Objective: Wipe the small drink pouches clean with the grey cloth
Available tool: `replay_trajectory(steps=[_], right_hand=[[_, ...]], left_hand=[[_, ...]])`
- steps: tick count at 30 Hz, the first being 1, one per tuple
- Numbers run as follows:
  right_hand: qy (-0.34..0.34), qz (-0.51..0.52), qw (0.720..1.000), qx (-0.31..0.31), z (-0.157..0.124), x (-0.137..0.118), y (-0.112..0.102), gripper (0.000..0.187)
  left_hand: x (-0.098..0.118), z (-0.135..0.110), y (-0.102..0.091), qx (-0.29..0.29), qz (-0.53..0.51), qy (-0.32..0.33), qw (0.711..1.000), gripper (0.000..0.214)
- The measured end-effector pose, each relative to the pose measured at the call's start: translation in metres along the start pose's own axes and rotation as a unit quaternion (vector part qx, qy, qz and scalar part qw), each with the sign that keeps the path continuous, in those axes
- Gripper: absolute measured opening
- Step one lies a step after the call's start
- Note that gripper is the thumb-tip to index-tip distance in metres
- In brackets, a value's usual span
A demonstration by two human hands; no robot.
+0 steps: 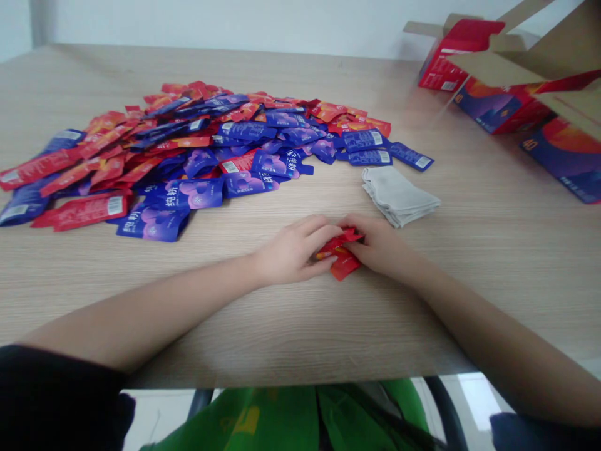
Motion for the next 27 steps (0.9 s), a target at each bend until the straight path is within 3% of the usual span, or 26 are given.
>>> replay_trajectory(steps=[3, 6, 12, 18, 23, 27], right_hand=[[-0.029, -0.040, 0.999, -0.016, 0.000, -0.006, 0.003, 0.009], [-0.010, -0.037, 0.998, -0.048, 0.000, -0.001, 0.004, 0.009], [0.035, 0.006, 0.994, -0.105, -0.002, 0.011, 0.003, 0.023], [0.037, 0.043, 0.989, -0.138, -0.003, 0.012, 0.005, 0.024], [0.041, 0.086, 0.982, -0.162, -0.006, 0.014, 0.004, 0.029], [0.035, 0.081, 0.987, -0.136, -0.005, 0.012, -0.003, 0.036]], left_hand=[[0.008, -0.001, 0.001, 0.006, 0.020, 0.045, 0.999, 0.032], [0.014, -0.001, 0.004, 0.005, 0.050, 0.065, 0.997, 0.034], [0.021, 0.001, 0.014, -0.037, 0.136, 0.036, 0.989, 0.034], [0.030, 0.002, 0.016, -0.061, 0.136, 0.027, 0.989, 0.033], [0.022, 0.001, 0.013, -0.045, 0.136, 0.006, 0.990, 0.030], [-0.001, 0.000, 0.008, -0.026, 0.075, -0.072, 0.994, 0.020]])
Point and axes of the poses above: each hand's wrist, its own z-axis towards the middle knuckle, its own y-axis out of the palm, x = y × z, the point moved 10 cm from there along z, towards the middle knuckle, and after that the axes turned 8 degrees about -x, right-handed, at the moved point
